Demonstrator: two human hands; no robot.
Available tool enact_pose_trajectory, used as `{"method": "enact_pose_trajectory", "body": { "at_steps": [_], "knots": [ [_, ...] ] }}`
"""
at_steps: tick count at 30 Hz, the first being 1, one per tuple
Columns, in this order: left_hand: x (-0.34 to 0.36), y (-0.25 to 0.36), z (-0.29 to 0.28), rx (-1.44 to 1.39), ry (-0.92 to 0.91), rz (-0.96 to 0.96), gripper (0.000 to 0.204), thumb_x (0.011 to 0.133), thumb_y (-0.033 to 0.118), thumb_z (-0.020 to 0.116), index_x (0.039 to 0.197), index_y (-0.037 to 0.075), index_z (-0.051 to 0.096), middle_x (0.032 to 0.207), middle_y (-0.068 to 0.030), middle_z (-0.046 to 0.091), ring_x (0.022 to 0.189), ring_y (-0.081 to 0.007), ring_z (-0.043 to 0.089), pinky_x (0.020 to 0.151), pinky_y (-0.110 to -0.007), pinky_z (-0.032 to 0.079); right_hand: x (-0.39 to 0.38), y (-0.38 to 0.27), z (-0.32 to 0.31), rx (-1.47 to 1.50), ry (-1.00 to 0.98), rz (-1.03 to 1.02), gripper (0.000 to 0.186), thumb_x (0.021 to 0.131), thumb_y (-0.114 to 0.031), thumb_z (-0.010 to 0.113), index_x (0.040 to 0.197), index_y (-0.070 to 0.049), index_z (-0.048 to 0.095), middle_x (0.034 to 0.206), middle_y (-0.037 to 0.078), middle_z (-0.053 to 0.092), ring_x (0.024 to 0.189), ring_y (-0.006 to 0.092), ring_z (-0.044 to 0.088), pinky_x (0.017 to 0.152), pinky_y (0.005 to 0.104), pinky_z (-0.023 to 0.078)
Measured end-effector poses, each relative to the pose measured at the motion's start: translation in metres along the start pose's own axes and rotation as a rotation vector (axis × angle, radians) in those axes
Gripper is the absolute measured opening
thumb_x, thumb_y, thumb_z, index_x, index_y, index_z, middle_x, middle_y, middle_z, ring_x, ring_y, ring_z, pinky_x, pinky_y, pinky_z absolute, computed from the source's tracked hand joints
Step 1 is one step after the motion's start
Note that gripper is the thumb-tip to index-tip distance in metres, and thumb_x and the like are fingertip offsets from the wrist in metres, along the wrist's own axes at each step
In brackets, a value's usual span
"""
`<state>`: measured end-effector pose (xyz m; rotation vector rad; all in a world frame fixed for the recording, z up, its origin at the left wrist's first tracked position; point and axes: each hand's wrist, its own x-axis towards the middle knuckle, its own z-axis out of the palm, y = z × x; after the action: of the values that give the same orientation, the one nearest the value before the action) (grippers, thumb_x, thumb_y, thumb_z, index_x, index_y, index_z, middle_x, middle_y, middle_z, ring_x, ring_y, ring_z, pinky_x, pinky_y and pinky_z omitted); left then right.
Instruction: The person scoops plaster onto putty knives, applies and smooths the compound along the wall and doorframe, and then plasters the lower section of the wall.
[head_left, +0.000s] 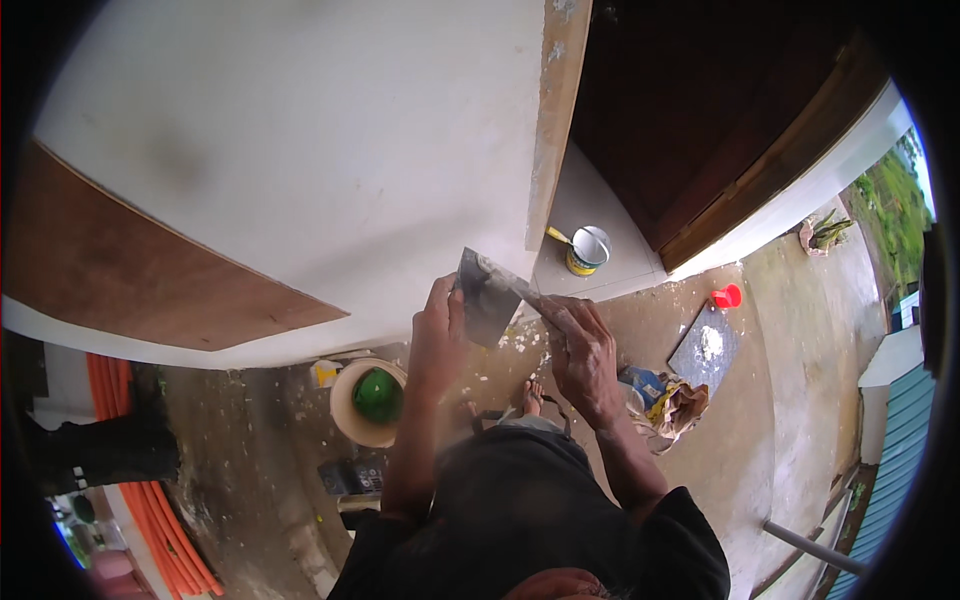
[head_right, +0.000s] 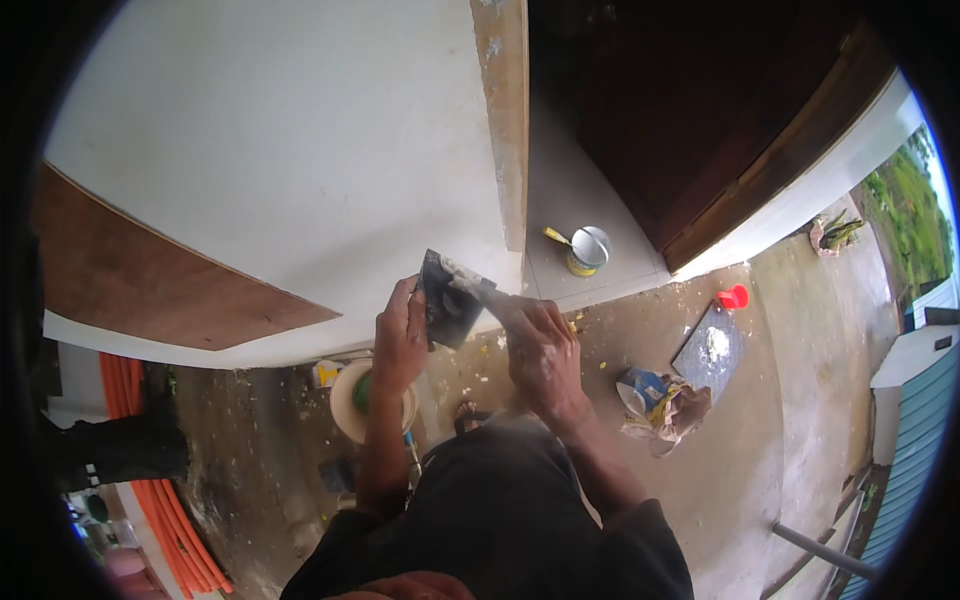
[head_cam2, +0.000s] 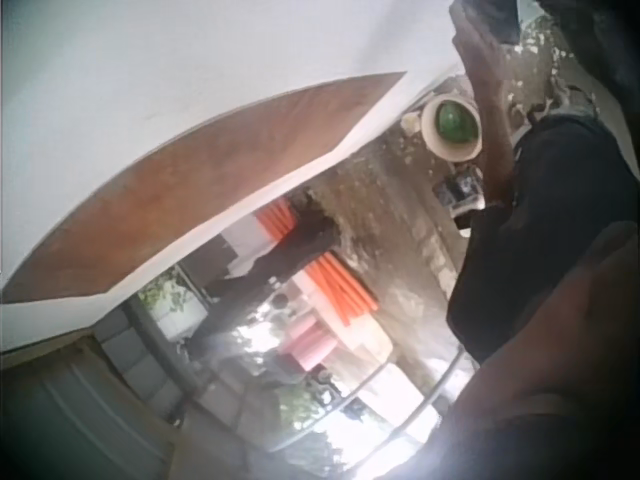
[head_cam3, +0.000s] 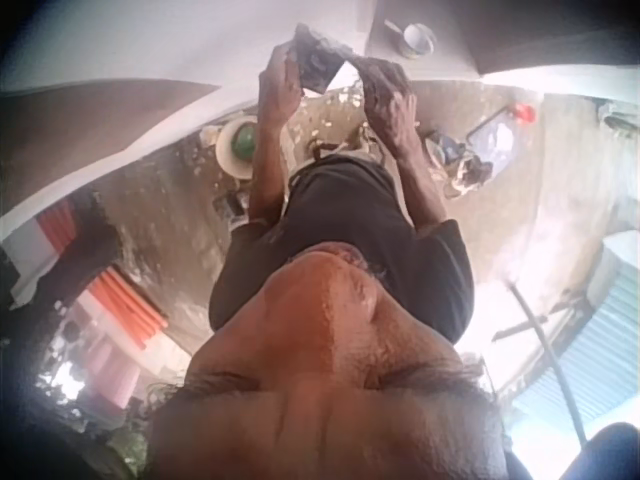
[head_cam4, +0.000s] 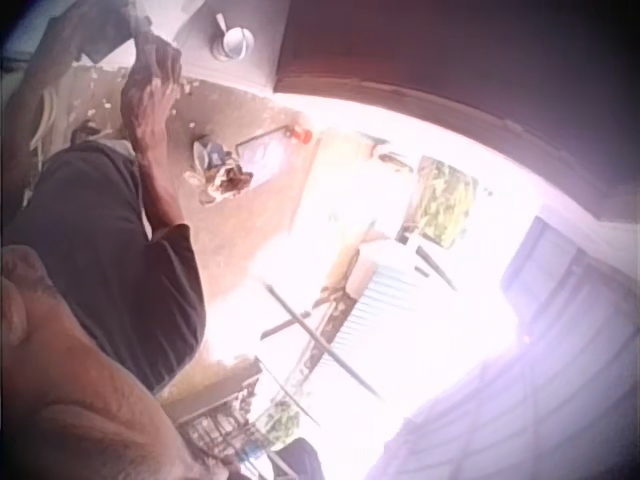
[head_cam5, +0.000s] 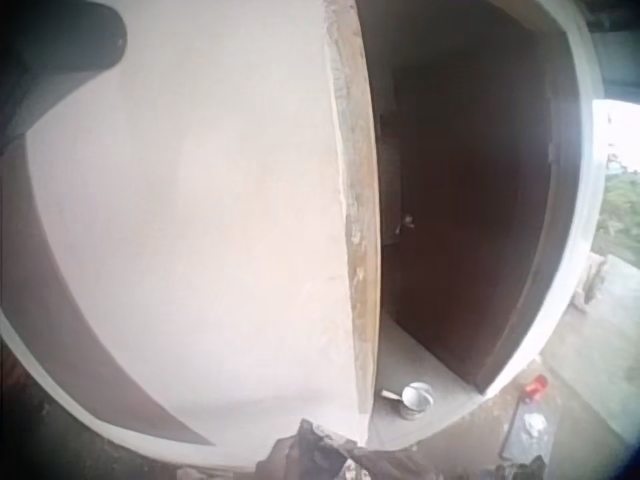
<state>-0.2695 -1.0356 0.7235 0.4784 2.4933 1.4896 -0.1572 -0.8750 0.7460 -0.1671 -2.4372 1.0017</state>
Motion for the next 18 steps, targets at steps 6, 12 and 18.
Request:
{"method": "enact_pose_trajectory", "body": {
  "at_steps": [6,12,18],
  "knots": [
    [-0.001,-0.003,0.001,-0.001,0.019,0.048,0.029,0.103,0.020,0.041,0.121,0.001,0.052,0.072,-0.0250,0.060,0.068,-0.0440,0.062,0.062,-0.044,0.047,-0.003,-0.003,0.021,-0.113,-0.028,-0.024,0.034,0.085,-0.002,0.058,0.117,-0.008,0.066,0.102,0.011,0.065,0.098,0.0303,0.059,0.084,0.0402,0.051],
    [0.021,-0.018,0.003,0.076,0.032,0.101,0.026,0.102,0.018,0.041,0.119,0.001,0.053,0.072,-0.0272,0.059,0.068,-0.0469,0.058,0.062,-0.048,0.045,0.001,0.019,0.034,-0.092,-0.237,-0.116,0.034,0.086,-0.002,0.057,0.119,-0.009,0.065,0.103,0.006,0.065,0.092,0.0263,0.061,0.080,0.0382,0.052],
    [0.052,-0.008,-0.063,-0.197,-0.132,0.020,0.028,0.103,0.020,0.043,0.116,0.000,0.057,0.071,-0.0096,0.057,0.057,-0.0197,0.055,0.057,-0.038,0.047,0.021,0.051,0.008,1.273,-0.129,0.574,0.024,0.094,-0.011,0.061,0.117,-0.005,0.063,0.107,0.004,0.066,0.093,0.0165,0.064,0.080,0.0350,0.052]
  ]
}}
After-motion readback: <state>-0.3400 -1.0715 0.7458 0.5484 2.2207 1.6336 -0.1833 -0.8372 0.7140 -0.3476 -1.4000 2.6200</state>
